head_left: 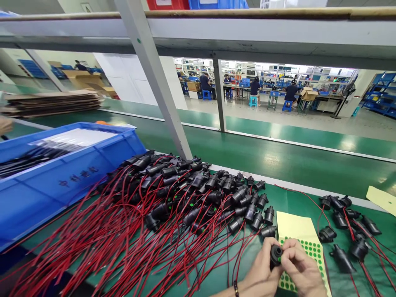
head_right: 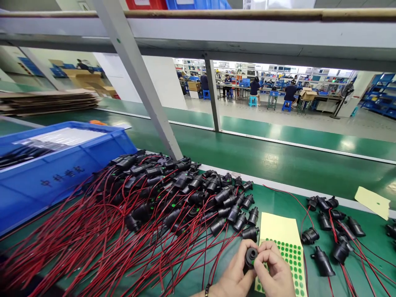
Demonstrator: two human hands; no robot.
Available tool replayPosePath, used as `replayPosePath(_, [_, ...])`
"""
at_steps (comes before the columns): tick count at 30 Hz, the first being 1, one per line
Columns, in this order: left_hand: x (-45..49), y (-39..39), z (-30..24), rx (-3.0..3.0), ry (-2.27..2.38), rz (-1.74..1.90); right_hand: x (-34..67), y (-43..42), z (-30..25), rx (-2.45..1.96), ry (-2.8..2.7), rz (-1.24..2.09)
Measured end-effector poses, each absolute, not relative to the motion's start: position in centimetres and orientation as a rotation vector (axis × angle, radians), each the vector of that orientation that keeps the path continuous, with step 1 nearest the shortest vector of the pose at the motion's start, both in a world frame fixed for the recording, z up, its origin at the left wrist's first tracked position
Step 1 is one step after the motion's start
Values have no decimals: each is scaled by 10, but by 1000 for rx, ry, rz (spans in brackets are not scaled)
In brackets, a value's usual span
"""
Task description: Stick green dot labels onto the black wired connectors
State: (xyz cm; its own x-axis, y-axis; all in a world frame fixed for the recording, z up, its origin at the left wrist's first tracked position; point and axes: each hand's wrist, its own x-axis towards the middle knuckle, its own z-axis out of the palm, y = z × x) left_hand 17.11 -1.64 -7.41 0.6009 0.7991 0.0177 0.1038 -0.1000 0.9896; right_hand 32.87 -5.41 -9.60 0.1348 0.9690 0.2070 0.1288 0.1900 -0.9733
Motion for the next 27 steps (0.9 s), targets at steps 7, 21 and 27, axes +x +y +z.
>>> replayPosePath(7, [171, -17, -71, 1637, 769, 708, 315, -59, -98, -1230, -1205, 725])
replayPosePath(21, [169, -19, -86, 1730, 772, 771, 313, -63, -103, -1322, -1371, 408])
replayPosePath(27, [168, -19, -79, 1729, 823, 760, 325, -59, -107, -1199, -1380, 548])
